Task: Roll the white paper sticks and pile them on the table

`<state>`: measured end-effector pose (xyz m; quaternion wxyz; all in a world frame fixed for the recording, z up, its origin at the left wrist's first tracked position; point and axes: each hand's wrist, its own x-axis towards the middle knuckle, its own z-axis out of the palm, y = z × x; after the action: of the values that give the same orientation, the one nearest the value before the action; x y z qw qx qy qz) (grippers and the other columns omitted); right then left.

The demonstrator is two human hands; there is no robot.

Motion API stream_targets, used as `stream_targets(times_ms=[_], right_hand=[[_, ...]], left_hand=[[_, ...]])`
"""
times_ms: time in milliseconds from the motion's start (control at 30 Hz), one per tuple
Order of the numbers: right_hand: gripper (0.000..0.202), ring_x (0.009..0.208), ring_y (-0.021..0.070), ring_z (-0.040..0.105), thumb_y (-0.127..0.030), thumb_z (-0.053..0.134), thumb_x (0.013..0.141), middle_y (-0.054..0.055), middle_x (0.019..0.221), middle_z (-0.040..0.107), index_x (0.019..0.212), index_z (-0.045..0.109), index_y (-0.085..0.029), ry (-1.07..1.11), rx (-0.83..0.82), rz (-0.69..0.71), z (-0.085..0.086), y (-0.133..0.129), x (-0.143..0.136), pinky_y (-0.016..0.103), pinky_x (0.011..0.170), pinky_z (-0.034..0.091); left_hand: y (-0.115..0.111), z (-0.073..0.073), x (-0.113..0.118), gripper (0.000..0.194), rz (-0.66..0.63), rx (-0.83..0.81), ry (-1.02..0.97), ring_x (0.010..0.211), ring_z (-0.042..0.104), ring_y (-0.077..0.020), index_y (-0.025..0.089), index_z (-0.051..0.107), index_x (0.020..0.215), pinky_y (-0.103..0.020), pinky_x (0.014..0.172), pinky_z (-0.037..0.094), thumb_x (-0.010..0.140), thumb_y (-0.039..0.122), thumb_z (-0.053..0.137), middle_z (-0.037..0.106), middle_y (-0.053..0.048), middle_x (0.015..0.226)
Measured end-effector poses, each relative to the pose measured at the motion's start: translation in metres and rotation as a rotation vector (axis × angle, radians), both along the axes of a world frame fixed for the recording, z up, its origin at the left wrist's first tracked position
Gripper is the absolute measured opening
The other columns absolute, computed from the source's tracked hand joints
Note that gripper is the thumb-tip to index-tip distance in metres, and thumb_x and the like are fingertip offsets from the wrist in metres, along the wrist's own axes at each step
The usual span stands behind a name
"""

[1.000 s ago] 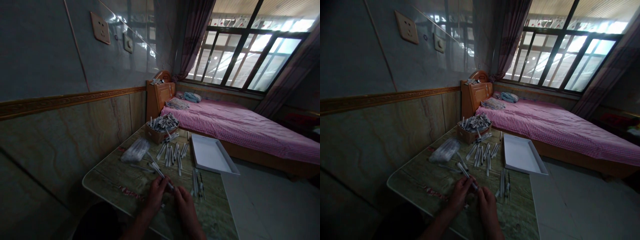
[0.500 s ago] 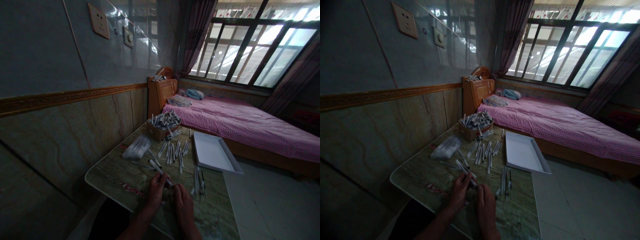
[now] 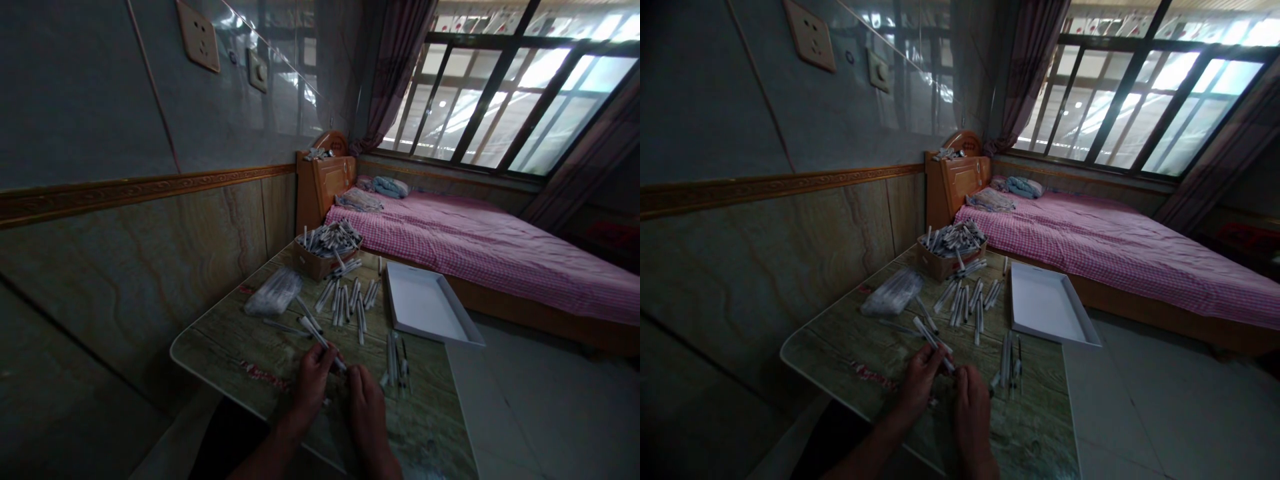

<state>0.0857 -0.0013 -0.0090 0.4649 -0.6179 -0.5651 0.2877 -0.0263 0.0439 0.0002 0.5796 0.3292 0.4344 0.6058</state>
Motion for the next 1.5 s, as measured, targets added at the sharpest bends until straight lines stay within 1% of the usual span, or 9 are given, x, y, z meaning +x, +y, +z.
stream_targets(times_ms=[100, 300, 467, 600, 767, 967, 1100, 1267, 1500], right_hand=[[0.042, 0.062, 0.0176, 0.056, -0.051, 0.038, 0.094, 0.000, 0.065, 0.059, 0.067, 0.055, -0.024, -0.036, -0.028, -0.001, -0.004, 0.002, -0.001, 0.028, 0.062, 0.040], [0.030, 0.070, 0.0182, 0.060, -0.049, 0.055, 0.087, 0.001, 0.073, 0.065, 0.081, 0.063, -0.021, 0.107, -0.012, 0.000, -0.003, 0.001, 0.000, 0.026, 0.065, 0.045], [0.030, 0.075, 0.0189, 0.063, -0.046, 0.053, 0.090, 0.003, 0.079, 0.069, 0.084, 0.066, -0.020, 0.124, 0.007, 0.038, 0.003, -0.001, 0.000, 0.027, 0.071, 0.047], [0.030, 0.070, 0.0182, 0.063, -0.047, 0.057, 0.088, 0.002, 0.074, 0.069, 0.080, 0.067, -0.020, 0.142, 0.018, 0.009, 0.003, -0.002, -0.001, 0.026, 0.066, 0.047], [0.031, 0.074, 0.0202, 0.066, -0.050, 0.060, 0.084, 0.003, 0.077, 0.070, 0.083, 0.068, -0.020, 0.162, 0.026, -0.038, 0.005, -0.007, 0.004, 0.028, 0.069, 0.050], [0.031, 0.085, 0.0236, 0.069, -0.048, 0.057, 0.081, 0.007, 0.093, 0.074, 0.092, 0.070, -0.021, -0.070, 0.007, -0.188, 0.011, -0.013, 0.038, 0.031, 0.075, 0.051], [0.028, 0.082, 0.0207, 0.067, -0.044, 0.052, 0.085, 0.005, 0.094, 0.072, 0.091, 0.070, -0.025, -0.271, -0.043, -0.215, 0.014, -0.015, 0.058, 0.028, 0.072, 0.048], [0.024, 0.080, 0.0186, 0.065, -0.038, 0.049, 0.090, 0.003, 0.093, 0.069, 0.088, 0.071, -0.028, -0.490, -0.145, -0.205, 0.015, -0.013, 0.062, 0.026, 0.067, 0.043], [0.024, 0.085, 0.0189, 0.065, -0.035, 0.050, 0.091, 0.003, 0.098, 0.068, 0.095, 0.072, -0.028, -0.531, -0.159, -0.204, 0.012, -0.013, 0.065, 0.026, 0.068, 0.044]], left_hand=[[0.000, 0.001, 0.000, 0.047, -0.009, -0.001, -0.017, 0.051, 0.057, -0.0123, 0.017, 0.062, 0.070, -0.024, 0.053, 0.048, 0.061, 0.061, 0.078, 0.064, 0.002, 0.059], [-0.001, 0.003, 0.000, 0.045, 0.004, -0.006, -0.029, 0.054, 0.059, -0.0131, 0.017, 0.063, 0.069, -0.024, 0.055, 0.048, 0.059, 0.058, 0.081, 0.065, 0.002, 0.060], [0.000, 0.000, 0.000, 0.044, 0.018, -0.013, -0.048, 0.056, 0.060, -0.0133, 0.017, 0.064, 0.069, -0.024, 0.056, 0.049, 0.059, 0.056, 0.082, 0.066, 0.001, 0.062], [0.001, -0.002, 0.000, 0.044, 0.015, -0.003, -0.056, 0.054, 0.058, -0.0120, 0.016, 0.064, 0.070, -0.022, 0.054, 0.047, 0.061, 0.056, 0.081, 0.066, 0.000, 0.062], [0.001, -0.002, 0.001, 0.049, 0.044, -0.037, -0.102, 0.052, 0.059, -0.0122, 0.017, 0.062, 0.071, -0.023, 0.051, 0.048, 0.060, 0.062, 0.080, 0.066, 0.000, 0.062], [-0.002, 0.001, 0.001, 0.050, 0.015, -0.037, -0.050, 0.059, 0.067, -0.0167, 0.018, 0.060, 0.076, -0.025, 0.049, 0.054, 0.068, 0.066, 0.072, 0.068, -0.002, 0.067], [-0.004, 0.001, 0.001, 0.049, -0.009, -0.037, -0.013, 0.061, 0.069, -0.0181, 0.020, 0.058, 0.080, -0.027, 0.048, 0.056, 0.070, 0.067, 0.069, 0.068, -0.001, 0.066], [-0.005, 0.004, 0.002, 0.050, -0.041, -0.060, 0.015, 0.059, 0.070, -0.0194, 0.021, 0.056, 0.081, -0.028, 0.047, 0.056, 0.068, 0.068, 0.069, 0.068, 0.000, 0.063], [-0.005, 0.005, 0.002, 0.051, -0.051, -0.024, 0.008, 0.060, 0.071, -0.0202, 0.021, 0.057, 0.080, -0.029, 0.049, 0.057, 0.068, 0.068, 0.069, 0.069, -0.001, 0.064]])
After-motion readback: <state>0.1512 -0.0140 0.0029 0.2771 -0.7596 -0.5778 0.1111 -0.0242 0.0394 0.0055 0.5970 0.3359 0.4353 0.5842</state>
